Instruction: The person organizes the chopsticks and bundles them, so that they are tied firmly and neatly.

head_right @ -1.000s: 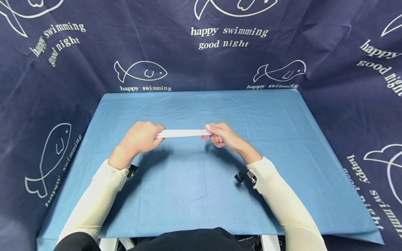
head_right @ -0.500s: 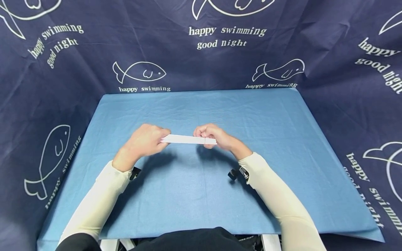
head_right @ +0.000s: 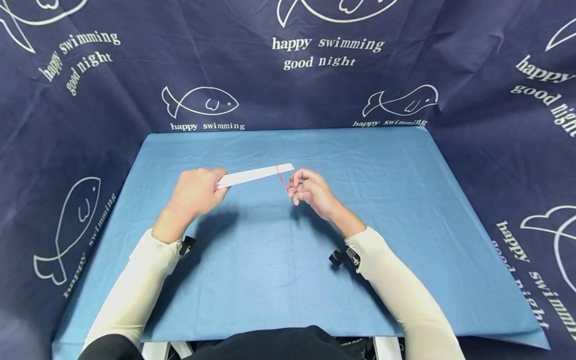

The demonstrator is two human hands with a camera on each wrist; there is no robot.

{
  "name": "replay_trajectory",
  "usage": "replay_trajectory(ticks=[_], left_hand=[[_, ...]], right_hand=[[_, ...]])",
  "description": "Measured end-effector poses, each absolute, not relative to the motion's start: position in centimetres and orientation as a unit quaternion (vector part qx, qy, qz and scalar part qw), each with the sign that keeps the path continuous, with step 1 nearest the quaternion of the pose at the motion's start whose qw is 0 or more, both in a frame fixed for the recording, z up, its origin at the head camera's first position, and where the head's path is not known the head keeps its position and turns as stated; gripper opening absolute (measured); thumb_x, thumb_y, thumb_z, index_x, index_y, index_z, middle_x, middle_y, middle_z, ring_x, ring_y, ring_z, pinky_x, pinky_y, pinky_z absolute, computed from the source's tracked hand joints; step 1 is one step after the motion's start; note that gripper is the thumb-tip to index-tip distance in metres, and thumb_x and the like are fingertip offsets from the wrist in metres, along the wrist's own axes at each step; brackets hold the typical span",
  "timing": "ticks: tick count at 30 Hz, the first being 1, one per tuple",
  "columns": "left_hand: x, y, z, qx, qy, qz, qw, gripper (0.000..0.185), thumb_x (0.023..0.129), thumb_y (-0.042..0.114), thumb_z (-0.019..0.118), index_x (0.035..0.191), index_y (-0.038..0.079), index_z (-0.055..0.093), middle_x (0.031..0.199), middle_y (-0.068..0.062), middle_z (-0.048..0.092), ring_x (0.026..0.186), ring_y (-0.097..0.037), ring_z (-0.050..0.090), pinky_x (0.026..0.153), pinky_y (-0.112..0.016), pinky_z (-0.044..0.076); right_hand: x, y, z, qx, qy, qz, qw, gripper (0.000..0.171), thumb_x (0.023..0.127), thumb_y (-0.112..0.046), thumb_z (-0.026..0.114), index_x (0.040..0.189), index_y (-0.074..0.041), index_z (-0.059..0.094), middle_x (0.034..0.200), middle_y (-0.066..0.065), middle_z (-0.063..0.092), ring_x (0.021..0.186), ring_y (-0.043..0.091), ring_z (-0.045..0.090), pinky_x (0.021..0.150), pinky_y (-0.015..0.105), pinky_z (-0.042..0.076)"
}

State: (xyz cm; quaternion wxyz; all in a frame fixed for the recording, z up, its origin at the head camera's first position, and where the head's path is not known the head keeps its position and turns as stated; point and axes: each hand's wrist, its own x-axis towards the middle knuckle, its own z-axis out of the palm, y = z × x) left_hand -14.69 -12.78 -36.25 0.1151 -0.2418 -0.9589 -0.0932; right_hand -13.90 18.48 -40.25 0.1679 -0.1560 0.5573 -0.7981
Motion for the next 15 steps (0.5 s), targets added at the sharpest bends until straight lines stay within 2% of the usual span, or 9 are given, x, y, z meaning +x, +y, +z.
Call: replay_trajectory(ticks=[4, 7, 12, 15], left_hand=[[-14.67, -12.78, -36.06, -0.213, -0.967, -0.092, 0.106, 0.018, 0.092, 0.025, 0.064, 0.079, 0.013, 0.060, 0.064, -0.006, 0.062, 0.061, -0.033, 0.064, 0.052, -0.053, 0.048], [-14.67, -12.86, -36.12, -0.200, -0.970, -0.092, 0.102, 0.017, 0.091, 0.023, 0.064, 0.079, 0.012, 0.059, 0.064, -0.006, 0.062, 0.061, -0.034, 0.064, 0.052, -0.053, 0.049], [-14.62, -12.88, -36.15, -0.190, -0.972, -0.093, 0.100, 0.015, 0.089, 0.022, 0.064, 0.079, 0.012, 0.059, 0.064, -0.007, 0.063, 0.062, -0.035, 0.064, 0.053, -0.053, 0.049], [-14.64, -12.86, -36.19, -0.189, -0.973, -0.093, 0.096, 0.015, 0.089, 0.021, 0.064, 0.079, 0.012, 0.059, 0.065, -0.007, 0.063, 0.062, -0.035, 0.064, 0.053, -0.053, 0.050]], right_hand=[[-13.39, 18.24, -40.27, -0.140, 0.592, -0.785, 0.119, 0.023, 0.088, 0.013, 0.037, 0.089, -0.003, 0.054, 0.103, 0.009, 0.055, 0.085, 0.018, 0.074, 0.065, 0.026, 0.055], [-13.23, 18.22, -40.62, -0.144, 0.611, -0.773, 0.093, 0.018, 0.090, 0.014, 0.042, 0.090, 0.000, 0.054, 0.103, 0.009, 0.057, 0.083, 0.018, 0.078, 0.063, 0.026, 0.057], [-13.20, 18.43, -41.03, -0.152, 0.636, -0.753, 0.074, 0.008, 0.091, 0.016, 0.053, 0.094, 0.009, 0.053, 0.099, 0.010, 0.066, 0.071, 0.017, 0.075, 0.055, 0.026, 0.054], [-13.17, 18.54, -41.03, -0.164, 0.641, -0.746, 0.080, 0.012, 0.090, 0.017, 0.058, 0.098, 0.013, 0.051, 0.097, 0.009, 0.072, 0.067, 0.016, 0.073, 0.051, 0.025, 0.051]])
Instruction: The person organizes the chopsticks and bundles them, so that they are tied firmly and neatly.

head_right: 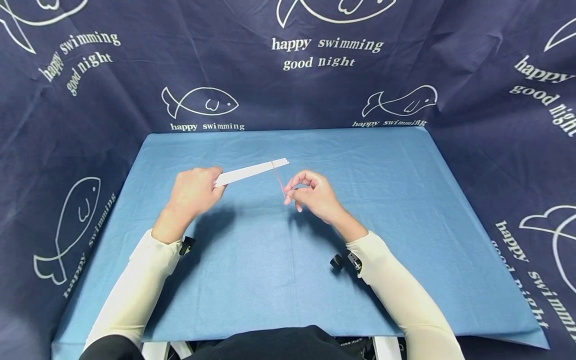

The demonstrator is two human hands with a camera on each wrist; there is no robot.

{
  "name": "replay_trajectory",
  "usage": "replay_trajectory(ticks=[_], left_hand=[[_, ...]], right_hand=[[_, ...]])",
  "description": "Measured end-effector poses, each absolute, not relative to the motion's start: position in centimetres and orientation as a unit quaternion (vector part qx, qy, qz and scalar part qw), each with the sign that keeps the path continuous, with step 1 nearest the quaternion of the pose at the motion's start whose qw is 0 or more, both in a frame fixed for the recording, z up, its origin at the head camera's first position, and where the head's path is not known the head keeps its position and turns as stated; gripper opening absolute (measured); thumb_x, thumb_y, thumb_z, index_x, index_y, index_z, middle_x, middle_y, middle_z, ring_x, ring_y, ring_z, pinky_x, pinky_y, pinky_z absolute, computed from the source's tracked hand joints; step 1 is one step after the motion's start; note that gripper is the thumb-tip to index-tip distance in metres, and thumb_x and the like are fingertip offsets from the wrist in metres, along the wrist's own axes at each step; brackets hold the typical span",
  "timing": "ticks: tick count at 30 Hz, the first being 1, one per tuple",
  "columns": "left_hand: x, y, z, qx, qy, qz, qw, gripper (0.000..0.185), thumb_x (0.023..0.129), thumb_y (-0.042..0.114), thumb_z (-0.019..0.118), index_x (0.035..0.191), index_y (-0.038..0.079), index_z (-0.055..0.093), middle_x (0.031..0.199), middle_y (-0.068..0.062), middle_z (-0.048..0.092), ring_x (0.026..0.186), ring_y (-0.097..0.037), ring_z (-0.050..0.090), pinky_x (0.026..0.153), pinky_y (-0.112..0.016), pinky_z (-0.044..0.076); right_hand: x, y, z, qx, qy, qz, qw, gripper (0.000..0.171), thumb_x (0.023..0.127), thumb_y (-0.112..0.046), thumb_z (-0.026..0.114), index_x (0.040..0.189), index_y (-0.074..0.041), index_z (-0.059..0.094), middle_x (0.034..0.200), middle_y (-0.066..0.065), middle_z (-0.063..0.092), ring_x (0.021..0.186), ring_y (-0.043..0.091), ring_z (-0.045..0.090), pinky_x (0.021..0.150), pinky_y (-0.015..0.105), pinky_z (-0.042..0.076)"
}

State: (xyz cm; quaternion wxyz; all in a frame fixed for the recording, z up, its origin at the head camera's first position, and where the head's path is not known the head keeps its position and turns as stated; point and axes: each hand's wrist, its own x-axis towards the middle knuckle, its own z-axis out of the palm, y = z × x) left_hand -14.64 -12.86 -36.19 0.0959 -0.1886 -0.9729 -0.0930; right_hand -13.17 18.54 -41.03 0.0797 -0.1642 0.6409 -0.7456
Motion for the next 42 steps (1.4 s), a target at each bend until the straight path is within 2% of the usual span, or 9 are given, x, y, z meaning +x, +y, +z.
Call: replay_trajectory(ticks=[10, 15, 22, 25, 29, 32, 36, 38, 42], left_hand=[[-14.6, -12.9, -36.2, -0.190, -0.974, -0.091, 0.083, 0.017, 0.092, 0.024, 0.064, 0.080, 0.012, 0.061, 0.065, -0.007, 0.063, 0.060, -0.033, 0.062, 0.052, -0.052, 0.049], [-14.7, -12.7, -36.3, -0.192, -0.974, -0.088, 0.076, 0.018, 0.094, 0.028, 0.063, 0.083, 0.013, 0.063, 0.068, -0.007, 0.066, 0.063, -0.034, 0.064, 0.054, -0.053, 0.050], [-14.7, -12.5, -36.4, -0.197, -0.974, -0.082, 0.071, 0.018, 0.095, 0.028, 0.064, 0.085, 0.012, 0.066, 0.071, -0.008, 0.068, 0.064, -0.034, 0.065, 0.054, -0.053, 0.051], [-14.6, -12.5, -36.4, -0.196, -0.975, -0.082, 0.068, 0.018, 0.094, 0.028, 0.064, 0.085, 0.013, 0.065, 0.070, -0.008, 0.068, 0.063, -0.034, 0.064, 0.054, -0.053, 0.050], [-14.5, -12.6, -36.6, -0.199, -0.974, -0.082, 0.066, 0.016, 0.094, 0.026, 0.064, 0.084, 0.013, 0.065, 0.069, -0.007, 0.066, 0.062, -0.033, 0.063, 0.053, -0.052, 0.050], [-14.6, -12.6, -36.7, -0.200, -0.974, -0.081, 0.063, 0.016, 0.093, 0.026, 0.064, 0.084, 0.013, 0.065, 0.069, -0.007, 0.066, 0.062, -0.033, 0.063, 0.054, -0.052, 0.050], [-14.7, -12.7, -36.6, -0.196, -0.975, -0.080, 0.063, 0.016, 0.093, 0.025, 0.064, 0.085, 0.012, 0.066, 0.070, -0.009, 0.067, 0.063, -0.034, 0.064, 0.054, -0.053, 0.051], [-14.7, -12.8, -36.5, -0.194, -0.976, -0.080, 0.064, 0.015, 0.092, 0.024, 0.065, 0.085, 0.012, 0.066, 0.071, -0.009, 0.068, 0.064, -0.035, 0.065, 0.055, -0.053, 0.051], [-14.7, -12.9, -36.4, -0.189, -0.977, -0.083, 0.057, 0.013, 0.092, 0.022, 0.064, 0.084, 0.012, 0.065, 0.071, -0.009, 0.068, 0.065, -0.035, 0.065, 0.055, -0.053, 0.051]], right_hand=[[-12.7, 18.5, -40.3, -0.167, 0.655, -0.731, 0.094, 0.020, 0.090, 0.011, 0.063, 0.109, 0.011, 0.056, 0.081, 0.003, 0.073, 0.055, 0.011, 0.063, 0.047, 0.023, 0.044], [-12.8, 18.0, -40.2, -0.161, 0.693, -0.698, 0.081, 0.032, 0.092, 0.005, 0.073, 0.123, 0.003, 0.066, 0.092, -0.006, 0.070, 0.054, 0.007, 0.059, 0.046, 0.021, 0.040], [-12.7, 17.3, -40.1, -0.136, 0.728, -0.668, 0.069, 0.023, 0.094, -0.002, 0.074, 0.115, -0.007, 0.068, 0.082, -0.007, 0.067, 0.045, 0.006, 0.046, 0.047, 0.022, 0.037], [-12.6, 17.1, -40.1, -0.139, 0.727, -0.669, 0.067, 0.021, 0.096, -0.002, 0.072, 0.116, -0.003, 0.066, 0.089, -0.008, 0.067, 0.042, 0.006, 0.042, 0.043, 0.023, 0.034], [-12.5, 17.0, -40.3, -0.146, 0.736, -0.658, 0.058, 0.017, 0.099, -0.004, 0.068, 0.114, 0.005, 0.065, 0.072, -0.006, 0.058, 0.040, 0.005, 0.038, 0.041, 0.022, 0.031], [-12.4, 16.9, -40.5, -0.165, 0.768, -0.618, 0.029, 0.013, 0.100, -0.005, 0.068, 0.108, 0.004, 0.071, 0.080, 0.001, 0.059, 0.057, 0.004, 0.048, 0.052, 0.019, 0.038], [-12.1, 16.7, -40.7, -0.184, 0.803, -0.566, -0.025, 0.008, 0.098, -0.006, 0.071, 0.101, -0.001, 0.076, 0.130, 0.010, 0.055, 0.098, 0.012, 0.054, 0.076, 0.022, 0.045], [-11.9, 16.5, -40.8, -0.194, 0.816, -0.543, -0.054, 0.006, 0.096, -0.008, 0.074, 0.098, -0.004, 0.079, 0.142, 0.013, 0.049, 0.113, 0.019, 0.050, 0.090, 0.027, 0.043], [-11.5, 16.1, -41.1, -0.234, 0.826, -0.494, -0.135, 0.003, 0.092, -0.009, 0.079, 0.093, -0.010, 0.081, 0.143, 0.015, 0.051, 0.128, 0.031, 0.041, 0.104, 0.042, 0.034]])
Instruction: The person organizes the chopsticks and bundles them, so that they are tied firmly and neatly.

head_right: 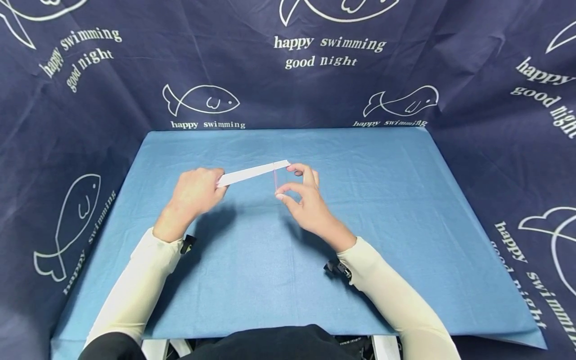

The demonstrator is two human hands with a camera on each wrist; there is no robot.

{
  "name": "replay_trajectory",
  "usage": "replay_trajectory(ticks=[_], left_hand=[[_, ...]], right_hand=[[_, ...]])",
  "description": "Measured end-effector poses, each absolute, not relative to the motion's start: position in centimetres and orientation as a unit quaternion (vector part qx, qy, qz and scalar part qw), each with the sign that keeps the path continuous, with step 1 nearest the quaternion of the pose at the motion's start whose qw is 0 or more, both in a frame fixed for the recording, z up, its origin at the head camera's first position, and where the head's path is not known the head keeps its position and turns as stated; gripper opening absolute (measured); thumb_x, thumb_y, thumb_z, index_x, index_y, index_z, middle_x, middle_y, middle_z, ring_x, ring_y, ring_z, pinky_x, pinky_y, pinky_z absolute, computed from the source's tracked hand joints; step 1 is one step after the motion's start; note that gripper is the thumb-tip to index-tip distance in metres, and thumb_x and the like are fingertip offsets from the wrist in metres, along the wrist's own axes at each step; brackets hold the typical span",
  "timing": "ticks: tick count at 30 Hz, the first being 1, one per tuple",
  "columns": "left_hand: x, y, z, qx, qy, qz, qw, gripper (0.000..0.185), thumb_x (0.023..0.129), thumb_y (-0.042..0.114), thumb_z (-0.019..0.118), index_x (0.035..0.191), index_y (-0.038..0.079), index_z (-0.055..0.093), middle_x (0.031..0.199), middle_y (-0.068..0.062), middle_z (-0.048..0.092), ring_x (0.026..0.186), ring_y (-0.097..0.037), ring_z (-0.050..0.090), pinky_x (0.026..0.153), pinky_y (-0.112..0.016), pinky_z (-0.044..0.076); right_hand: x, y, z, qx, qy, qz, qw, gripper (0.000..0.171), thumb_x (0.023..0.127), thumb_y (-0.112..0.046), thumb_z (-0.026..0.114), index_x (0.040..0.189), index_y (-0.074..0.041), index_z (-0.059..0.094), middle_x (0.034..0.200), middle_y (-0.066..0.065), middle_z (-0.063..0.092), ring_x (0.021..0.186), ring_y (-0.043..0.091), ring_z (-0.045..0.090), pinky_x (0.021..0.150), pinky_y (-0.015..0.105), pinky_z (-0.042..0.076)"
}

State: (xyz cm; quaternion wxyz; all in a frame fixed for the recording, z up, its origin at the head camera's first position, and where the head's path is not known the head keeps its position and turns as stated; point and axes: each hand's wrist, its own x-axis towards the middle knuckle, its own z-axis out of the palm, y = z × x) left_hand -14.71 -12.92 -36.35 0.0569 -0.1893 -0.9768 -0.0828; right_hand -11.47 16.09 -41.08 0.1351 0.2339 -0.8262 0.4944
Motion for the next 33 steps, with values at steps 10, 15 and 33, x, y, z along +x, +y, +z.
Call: replay_trajectory(ticks=[10, 15, 33], left_hand=[[-14.6, -13.0, -36.1, -0.184, -0.978, -0.088, 0.040, 0.015, 0.093, 0.024, 0.062, 0.086, 0.012, 0.066, 0.074, -0.010, 0.069, 0.067, -0.036, 0.066, 0.057, -0.055, 0.052], [-14.5, -13.0, -36.0, -0.187, -0.977, -0.088, 0.046, 0.015, 0.093, 0.024, 0.062, 0.087, 0.012, 0.067, 0.073, -0.009, 0.069, 0.066, -0.035, 0.065, 0.057, -0.054, 0.051], [-14.6, -13.3, -36.0, -0.181, -0.979, -0.078, 0.045, 0.014, 0.093, 0.024, 0.063, 0.088, 0.011, 0.065, 0.074, -0.010, 0.069, 0.068, -0.036, 0.067, 0.058, -0.055, 0.052]], right_hand=[[-11.0, 15.9, -41.9, 0.345, -0.725, 0.566, 0.187, 0.013, 0.089, 0.012, 0.069, 0.094, 0.001, 0.072, 0.105, 0.022, 0.076, 0.114, 0.028, 0.068, 0.111, 0.030, 0.049], [-11.1, 15.8, -42.1, 0.247, -0.656, 0.706, 0.103, 0.006, 0.097, 0.016, 0.055, 0.099, 0.014, 0.060, 0.080, 0.027, 0.073, 0.075, 0.019, 0.077, 0.071, 0.028, 0.063], [-11.4, 16.3, -41.1, 0.108, -0.635, 0.756, -0.118, 0.007, 0.105, -0.003, 0.049, 0.107, -0.003, 0.056, 0.069, 0.002, 0.070, 0.044, 0.012, 0.061, 0.040, 0.026, 0.044]])
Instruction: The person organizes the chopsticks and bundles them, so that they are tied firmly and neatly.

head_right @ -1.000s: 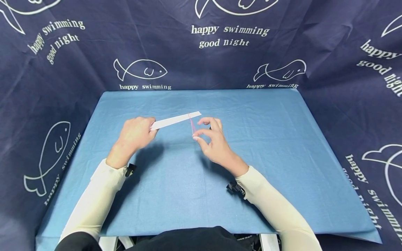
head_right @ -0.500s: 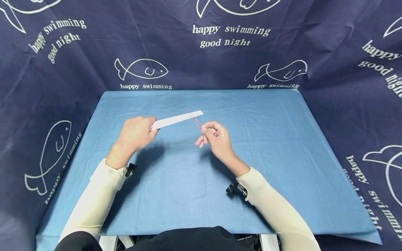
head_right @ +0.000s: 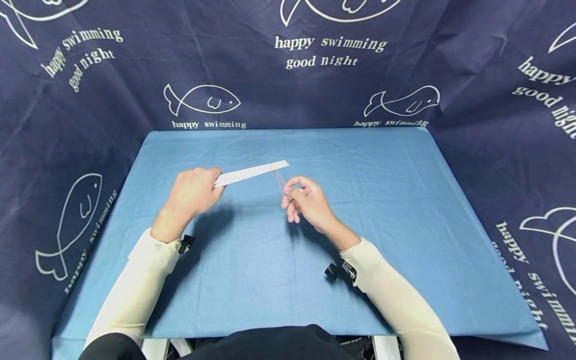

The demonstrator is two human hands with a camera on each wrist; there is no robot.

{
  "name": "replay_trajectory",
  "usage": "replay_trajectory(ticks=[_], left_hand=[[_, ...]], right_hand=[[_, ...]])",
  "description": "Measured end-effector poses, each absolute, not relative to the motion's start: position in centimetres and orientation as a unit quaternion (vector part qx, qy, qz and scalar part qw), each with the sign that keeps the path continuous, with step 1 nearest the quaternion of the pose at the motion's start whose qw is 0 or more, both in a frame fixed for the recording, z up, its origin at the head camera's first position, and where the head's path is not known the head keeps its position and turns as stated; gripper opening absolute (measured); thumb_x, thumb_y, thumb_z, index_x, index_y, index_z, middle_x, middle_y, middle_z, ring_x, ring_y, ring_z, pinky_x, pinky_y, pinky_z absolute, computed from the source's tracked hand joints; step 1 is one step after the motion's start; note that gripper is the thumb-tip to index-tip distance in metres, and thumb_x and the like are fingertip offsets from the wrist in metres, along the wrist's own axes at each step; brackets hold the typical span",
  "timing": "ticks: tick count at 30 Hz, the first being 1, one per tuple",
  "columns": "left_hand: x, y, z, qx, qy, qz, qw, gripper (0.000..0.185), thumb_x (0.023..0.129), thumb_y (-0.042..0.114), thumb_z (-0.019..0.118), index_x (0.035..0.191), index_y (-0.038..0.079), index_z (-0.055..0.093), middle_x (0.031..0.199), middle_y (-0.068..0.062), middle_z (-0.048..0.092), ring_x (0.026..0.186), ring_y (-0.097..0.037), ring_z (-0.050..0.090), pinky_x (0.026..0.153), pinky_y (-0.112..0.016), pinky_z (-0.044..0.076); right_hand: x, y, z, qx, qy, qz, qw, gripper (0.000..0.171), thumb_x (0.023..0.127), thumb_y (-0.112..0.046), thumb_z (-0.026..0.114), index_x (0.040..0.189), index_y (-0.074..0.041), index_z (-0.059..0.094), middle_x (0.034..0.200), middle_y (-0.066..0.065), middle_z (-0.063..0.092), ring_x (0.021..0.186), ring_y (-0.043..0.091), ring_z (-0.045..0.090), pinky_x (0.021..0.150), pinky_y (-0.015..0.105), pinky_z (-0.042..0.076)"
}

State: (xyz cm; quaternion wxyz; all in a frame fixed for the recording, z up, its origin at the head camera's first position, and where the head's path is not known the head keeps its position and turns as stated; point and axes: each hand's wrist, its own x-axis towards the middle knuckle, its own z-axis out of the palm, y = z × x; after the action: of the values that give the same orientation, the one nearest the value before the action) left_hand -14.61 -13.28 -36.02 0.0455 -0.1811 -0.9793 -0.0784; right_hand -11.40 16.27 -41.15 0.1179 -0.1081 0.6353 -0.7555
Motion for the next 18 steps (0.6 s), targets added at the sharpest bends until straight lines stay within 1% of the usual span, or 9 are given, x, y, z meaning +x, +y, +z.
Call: replay_trajectory(ticks=[4, 6, 8, 10, 13, 15, 18], left_hand=[[-14.6, -13.5, -36.1, -0.173, -0.981, -0.078, 0.045, 0.015, 0.093, 0.023, 0.063, 0.086, 0.010, 0.064, 0.073, -0.011, 0.069, 0.068, -0.037, 0.067, 0.058, -0.055, 0.052], [-14.5, -13.6, -36.1, -0.170, -0.981, -0.079, 0.048, 0.015, 0.093, 0.023, 0.063, 0.086, 0.010, 0.064, 0.073, -0.011, 0.069, 0.068, -0.038, 0.067, 0.057, -0.055, 0.052], [-14.5, -13.6, -36.0, -0.168, -0.981, -0.081, 0.050, 0.015, 0.092, 0.022, 0.062, 0.085, 0.010, 0.064, 0.073, -0.012, 0.069, 0.067, -0.037, 0.067, 0.056, -0.055, 0.051], [-14.5, -13.6, -36.0, -0.169, -0.981, -0.083, 0.050, 0.015, 0.092, 0.022, 0.062, 0.085, 0.010, 0.064, 0.073, -0.012, 0.069, 0.067, -0.038, 0.067, 0.056, -0.056, 0.051], [-14.5, -13.6, -36.0, -0.171, -0.980, -0.085, 0.049, 0.015, 0.092, 0.023, 0.062, 0.084, 0.010, 0.063, 0.073, -0.012, 0.069, 0.067, -0.038, 0.067, 0.056, -0.056, 0.051], [-14.5, -13.7, -35.9, -0.172, -0.980, -0.084, 0.049, 0.015, 0.092, 0.023, 0.062, 0.085, 0.010, 0.063, 0.073, -0.012, 0.069, 0.068, -0.038, 0.067, 0.057, -0.056, 0.051], [-14.5, -13.6, -35.8, -0.173, -0.980, -0.084, 0.049, 0.015, 0.092, 0.023, 0.062, 0.086, 0.010, 0.064, 0.073, -0.011, 0.069, 0.068, -0.038, 0.067, 0.058, -0.056, 0.052]], right_hand=[[-11.2, 16.5, -41.3, -0.164, 0.646, -0.739, 0.094, 0.014, 0.102, 0.003, 0.049, 0.109, 0.003, 0.061, 0.083, 0.004, 0.078, 0.047, 0.015, 0.063, 0.043, 0.027, 0.046], [-11.0, 16.5, -41.4, -0.180, 0.675, -0.712, 0.073, 0.016, 0.100, 0.005, 0.054, 0.111, 0.004, 0.065, 0.087, 0.007, 0.079, 0.049, 0.015, 0.063, 0.044, 0.030, 0.048], [-10.8, 16.4, -41.4, -0.192, 0.710, -0.675, 0.046, 0.016, 0.098, 0.005, 0.061, 0.112, 0.004, 0.067, 0.089, 0.012, 0.080, 0.050, 0.014, 0.063, 0.046, 0.032, 0.051], [-10.6, 16.4, -41.4, -0.199, 0.739, -0.644, 0.019, 0.015, 0.096, 0.003, 0.066, 0.111, 0.005, 0.069, 0.088, 0.019, 0.078, 0.049, 0.014, 0.063, 0.046, 0.031, 0.050], [-10.3, 16.2, -41.3, -0.198, 0.756, -0.624, -0.008, 0.014, 0.099, 0.001, 0.065, 0.112, 0.006, 0.067, 0.082, 0.025, 0.075, 0.046, 0.016, 0.062, 0.043, 0.030, 0.047], [-10.3, 16.1, -41.3, -0.182, 0.750, -0.636, -0.014, 0.015, 0.101, 0.000, 0.060, 0.115, 0.005, 0.061, 0.075, 0.024, 0.074, 0.042, 0.017, 0.060, 0.039, 0.031, 0.044], [-10.5, 15.9, -41.2, -0.146, 0.730, -0.668, -0.018, 0.015, 0.104, -0.001, 0.050, 0.118, 0.004, 0.049, 0.065, 0.015, 0.069, 0.035, 0.019, 0.056, 0.034, 0.036, 0.043]])
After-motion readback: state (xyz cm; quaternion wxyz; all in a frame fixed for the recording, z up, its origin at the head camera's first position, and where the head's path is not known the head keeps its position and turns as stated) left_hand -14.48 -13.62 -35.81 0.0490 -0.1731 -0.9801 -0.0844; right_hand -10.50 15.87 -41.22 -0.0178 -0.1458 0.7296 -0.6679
